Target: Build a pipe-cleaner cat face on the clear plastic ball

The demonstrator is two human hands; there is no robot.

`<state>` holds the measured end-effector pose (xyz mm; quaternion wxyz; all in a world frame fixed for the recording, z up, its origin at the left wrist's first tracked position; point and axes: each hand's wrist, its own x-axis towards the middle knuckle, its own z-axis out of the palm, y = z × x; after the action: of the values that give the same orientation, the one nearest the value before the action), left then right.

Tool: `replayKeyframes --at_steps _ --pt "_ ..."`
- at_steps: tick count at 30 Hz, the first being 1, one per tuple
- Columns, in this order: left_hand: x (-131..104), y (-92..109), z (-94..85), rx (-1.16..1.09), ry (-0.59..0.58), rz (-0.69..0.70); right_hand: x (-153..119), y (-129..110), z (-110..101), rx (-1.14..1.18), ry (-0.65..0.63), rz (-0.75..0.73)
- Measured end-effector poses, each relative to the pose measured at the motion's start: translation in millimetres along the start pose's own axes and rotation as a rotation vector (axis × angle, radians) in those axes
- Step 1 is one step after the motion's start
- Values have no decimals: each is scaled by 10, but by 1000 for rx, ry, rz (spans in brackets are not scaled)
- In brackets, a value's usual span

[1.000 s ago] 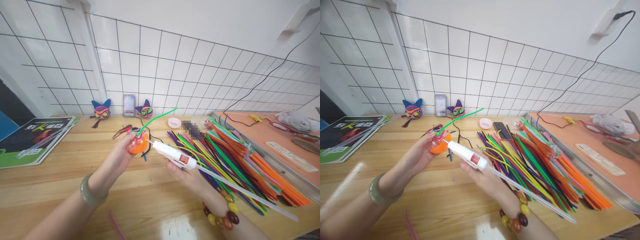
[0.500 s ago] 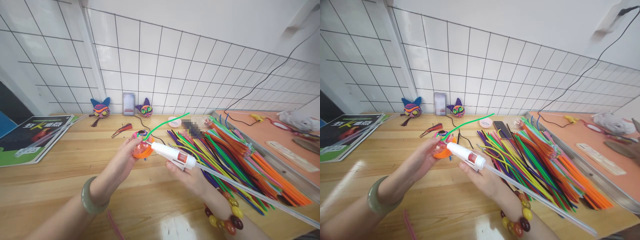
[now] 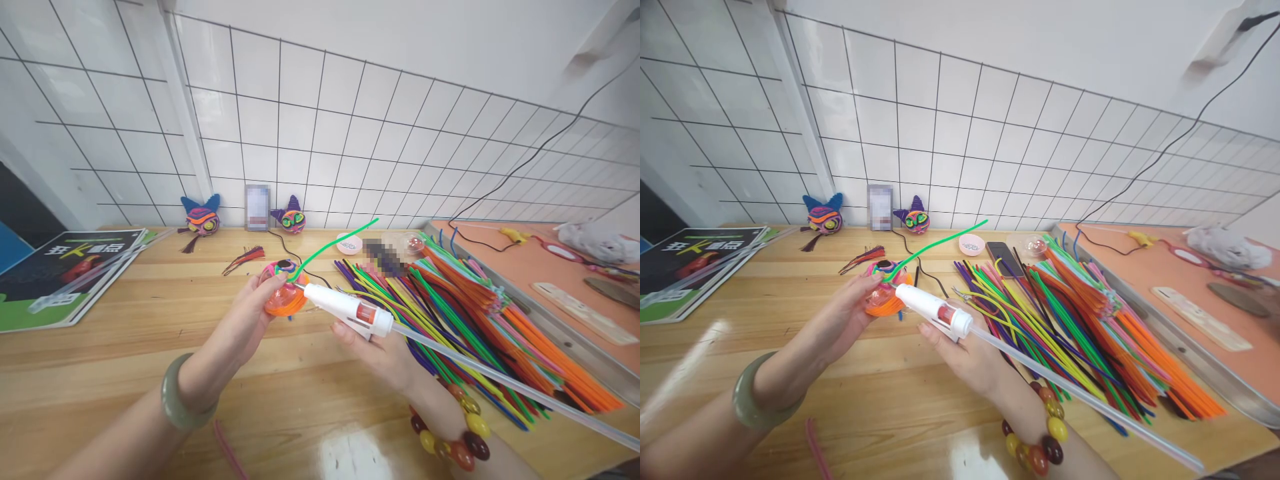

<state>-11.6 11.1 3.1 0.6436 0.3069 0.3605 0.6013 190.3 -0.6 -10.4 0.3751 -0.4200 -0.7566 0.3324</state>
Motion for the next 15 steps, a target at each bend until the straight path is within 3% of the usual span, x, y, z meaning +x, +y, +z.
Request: replayKeyframes --at_steps 15 --pt "2 24 4 99 32 -20 -1 13 -27 -18 -2 -1"
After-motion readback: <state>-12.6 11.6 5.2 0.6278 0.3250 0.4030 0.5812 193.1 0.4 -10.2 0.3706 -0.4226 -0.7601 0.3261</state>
